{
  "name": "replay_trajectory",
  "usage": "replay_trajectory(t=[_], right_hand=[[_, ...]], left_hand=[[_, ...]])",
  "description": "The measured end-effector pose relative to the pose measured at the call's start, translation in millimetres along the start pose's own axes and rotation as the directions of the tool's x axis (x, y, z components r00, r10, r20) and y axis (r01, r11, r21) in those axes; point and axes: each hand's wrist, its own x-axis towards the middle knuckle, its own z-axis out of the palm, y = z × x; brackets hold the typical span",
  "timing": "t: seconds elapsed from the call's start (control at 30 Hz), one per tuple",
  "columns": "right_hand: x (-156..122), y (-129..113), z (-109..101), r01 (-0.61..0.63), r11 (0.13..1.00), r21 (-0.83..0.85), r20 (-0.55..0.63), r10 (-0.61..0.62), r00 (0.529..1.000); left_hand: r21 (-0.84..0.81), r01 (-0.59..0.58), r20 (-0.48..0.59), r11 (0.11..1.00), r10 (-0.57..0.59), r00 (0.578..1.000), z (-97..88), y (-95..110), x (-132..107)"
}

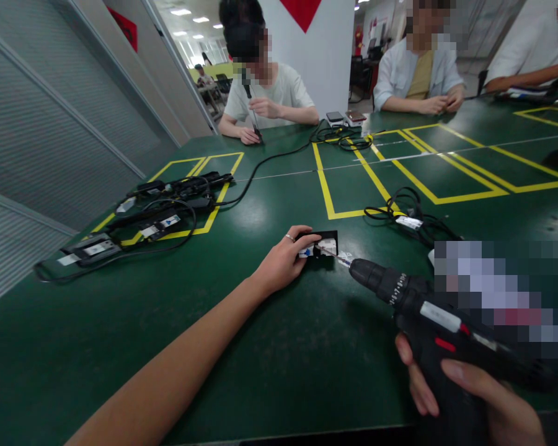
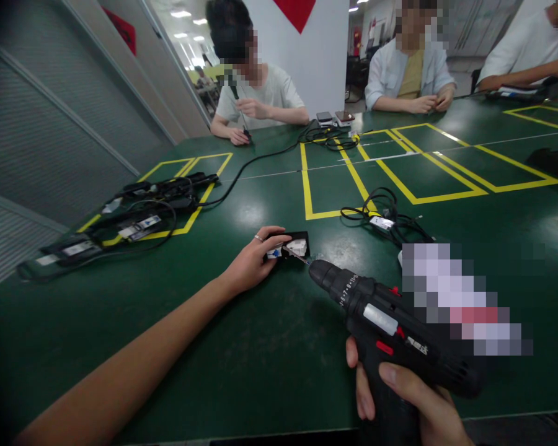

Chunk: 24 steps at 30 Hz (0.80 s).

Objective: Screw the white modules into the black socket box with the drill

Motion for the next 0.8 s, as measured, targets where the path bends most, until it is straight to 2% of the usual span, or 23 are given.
replay_trajectory(t=[0.5,0.8], right_hand=[[-0.4,2.8,-4.2,-0.009,1.000,-0.027,0.010,0.009,1.000],[0.5,1.2,0.2,0.016,1.000,-0.017,-0.025,-0.016,1.000]], left_hand=[[0.006,-0.013,-0.008,1.000,0.013,1.000,-0.3,-0.2,-0.3],[0.011,-0.009,-0.003,1.000,0.009,1.000,-1.2,0.1,-0.7]])
